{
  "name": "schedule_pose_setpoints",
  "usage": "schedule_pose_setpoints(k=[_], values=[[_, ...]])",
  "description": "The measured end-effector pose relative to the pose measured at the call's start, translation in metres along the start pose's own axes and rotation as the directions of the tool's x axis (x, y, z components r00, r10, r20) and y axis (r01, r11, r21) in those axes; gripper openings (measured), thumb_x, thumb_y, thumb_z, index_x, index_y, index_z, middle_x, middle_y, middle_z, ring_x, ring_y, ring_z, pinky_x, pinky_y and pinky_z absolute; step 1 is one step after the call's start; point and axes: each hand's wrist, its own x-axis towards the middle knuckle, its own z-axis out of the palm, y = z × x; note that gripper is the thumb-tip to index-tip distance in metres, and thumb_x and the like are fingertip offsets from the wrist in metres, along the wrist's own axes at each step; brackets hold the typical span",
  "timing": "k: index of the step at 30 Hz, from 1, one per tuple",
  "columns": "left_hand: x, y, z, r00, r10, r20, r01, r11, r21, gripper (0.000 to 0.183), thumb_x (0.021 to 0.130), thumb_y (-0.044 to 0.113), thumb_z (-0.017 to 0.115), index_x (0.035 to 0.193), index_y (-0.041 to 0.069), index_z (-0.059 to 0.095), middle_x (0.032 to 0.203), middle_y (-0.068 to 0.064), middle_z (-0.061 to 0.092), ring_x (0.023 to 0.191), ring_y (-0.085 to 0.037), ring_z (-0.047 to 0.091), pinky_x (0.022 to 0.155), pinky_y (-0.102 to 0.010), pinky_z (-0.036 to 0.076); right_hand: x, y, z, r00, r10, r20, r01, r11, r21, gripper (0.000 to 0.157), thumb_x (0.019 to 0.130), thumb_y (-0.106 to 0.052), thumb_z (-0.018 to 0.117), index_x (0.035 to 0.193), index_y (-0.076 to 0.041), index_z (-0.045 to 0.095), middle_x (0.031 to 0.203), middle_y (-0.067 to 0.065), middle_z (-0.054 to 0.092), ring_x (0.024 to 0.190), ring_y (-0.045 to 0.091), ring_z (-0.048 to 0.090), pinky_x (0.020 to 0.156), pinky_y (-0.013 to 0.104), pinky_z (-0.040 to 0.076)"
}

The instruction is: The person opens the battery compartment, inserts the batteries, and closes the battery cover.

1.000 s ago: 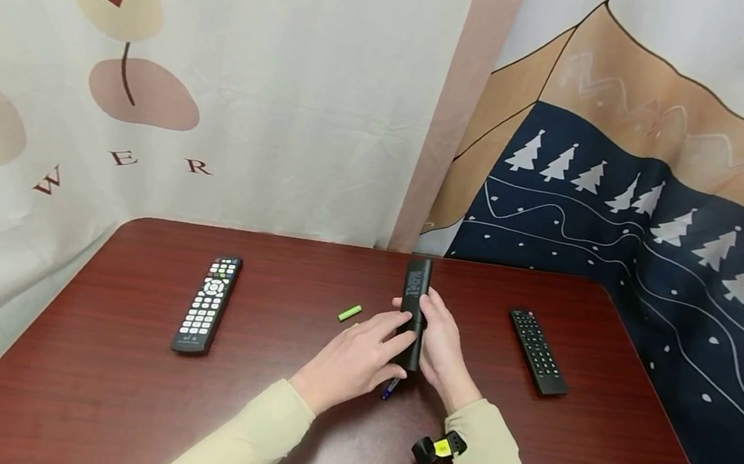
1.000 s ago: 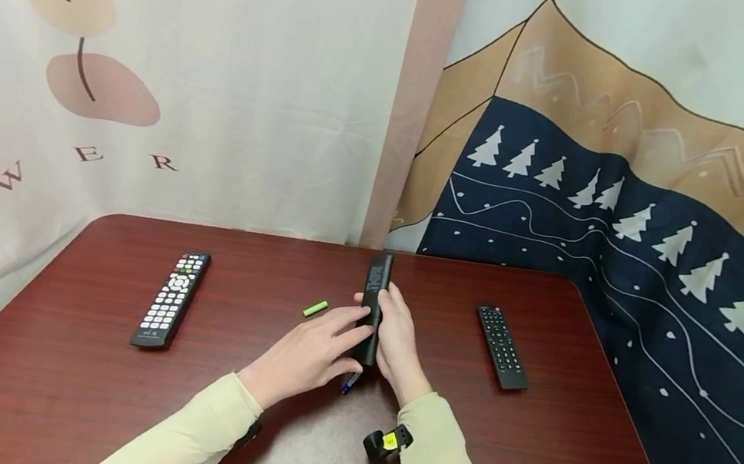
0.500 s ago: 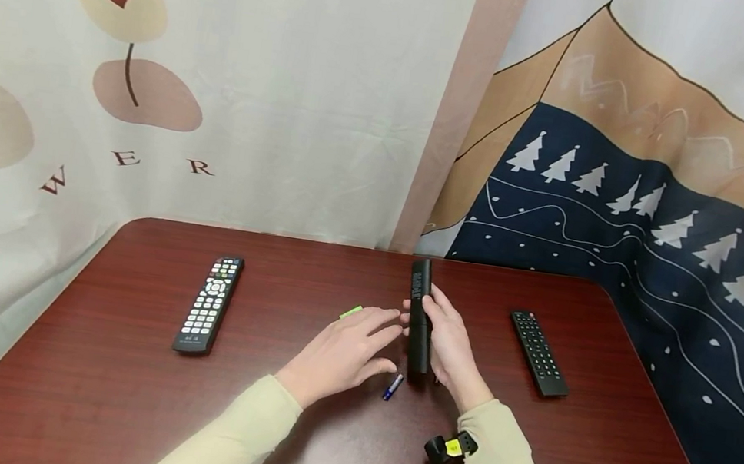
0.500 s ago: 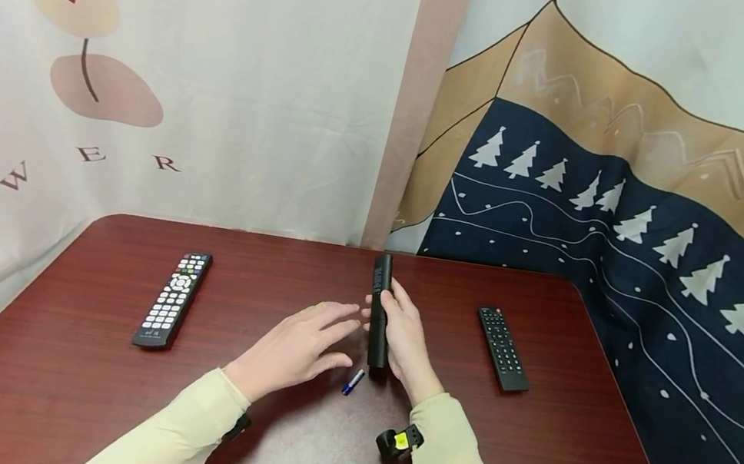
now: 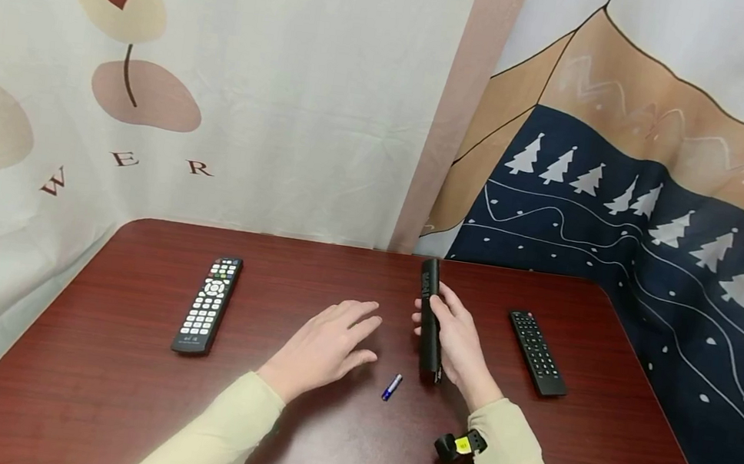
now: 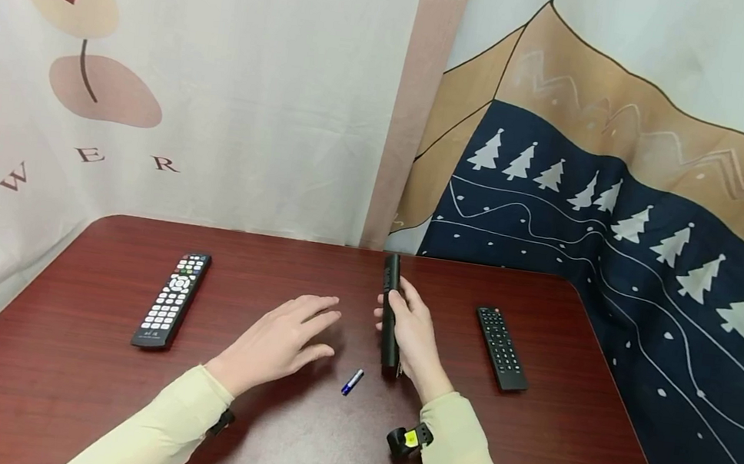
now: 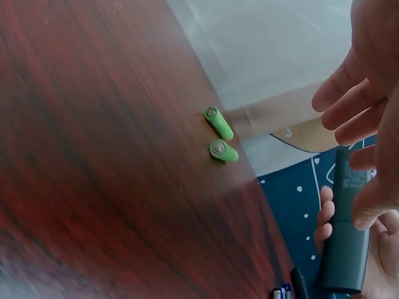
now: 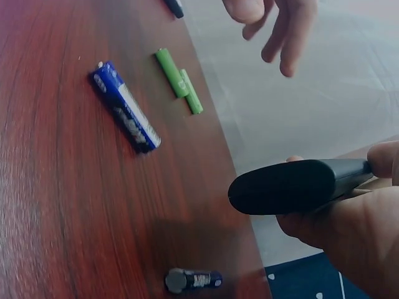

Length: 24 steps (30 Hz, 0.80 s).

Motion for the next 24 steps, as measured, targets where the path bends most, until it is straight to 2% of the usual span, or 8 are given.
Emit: schedule_pose_setpoints(k=[10, 17, 24], values=[[-0.009, -0.012, -0.005, 1.000, -0.012, -0.010, 0.013, 1.000, 0.026, 0.051, 0.086, 0.027, 0.085, 0.126, 0.001, 0.067, 0.133, -0.016, 0.065, 0.120, -0.030, 0.062, 0.103, -0.042, 0.051, 0.002, 0.002, -0.013, 0.999, -0.011, -0.050, 0.008, 0.998, -0.062, 0.045, 0.112, -0.020, 0.042, 0.156, -0.009, 0.038, 0.134, 0.029, 0.055, 0.097, 0.020, 0.066, 0.081, 0.029, 0.057], [-0.014, -0.020, -0.012, 0.998, -0.052, 0.028, 0.051, 0.998, 0.034, 0.051, 0.086, 0.025, 0.085, 0.128, 0.003, 0.066, 0.133, -0.016, 0.064, 0.122, -0.031, 0.061, 0.103, -0.043, 0.051, 0.003, 0.002, -0.023, 0.998, 0.004, -0.070, -0.013, 0.992, -0.127, 0.045, 0.112, -0.021, 0.042, 0.156, -0.010, 0.037, 0.138, 0.028, 0.054, 0.105, 0.028, 0.064, 0.082, 0.029, 0.057], [-0.021, -0.025, -0.018, 0.994, -0.097, 0.056, 0.095, 0.995, 0.030, 0.049, 0.088, 0.025, 0.084, 0.128, 0.004, 0.065, 0.133, -0.016, 0.064, 0.121, -0.031, 0.061, 0.101, -0.044, 0.052, 0.000, 0.001, -0.033, 0.996, -0.029, -0.086, 0.013, 0.983, -0.182, 0.046, 0.112, -0.021, 0.045, 0.154, -0.004, 0.039, 0.130, 0.027, 0.056, 0.095, 0.019, 0.065, 0.079, 0.027, 0.057]])
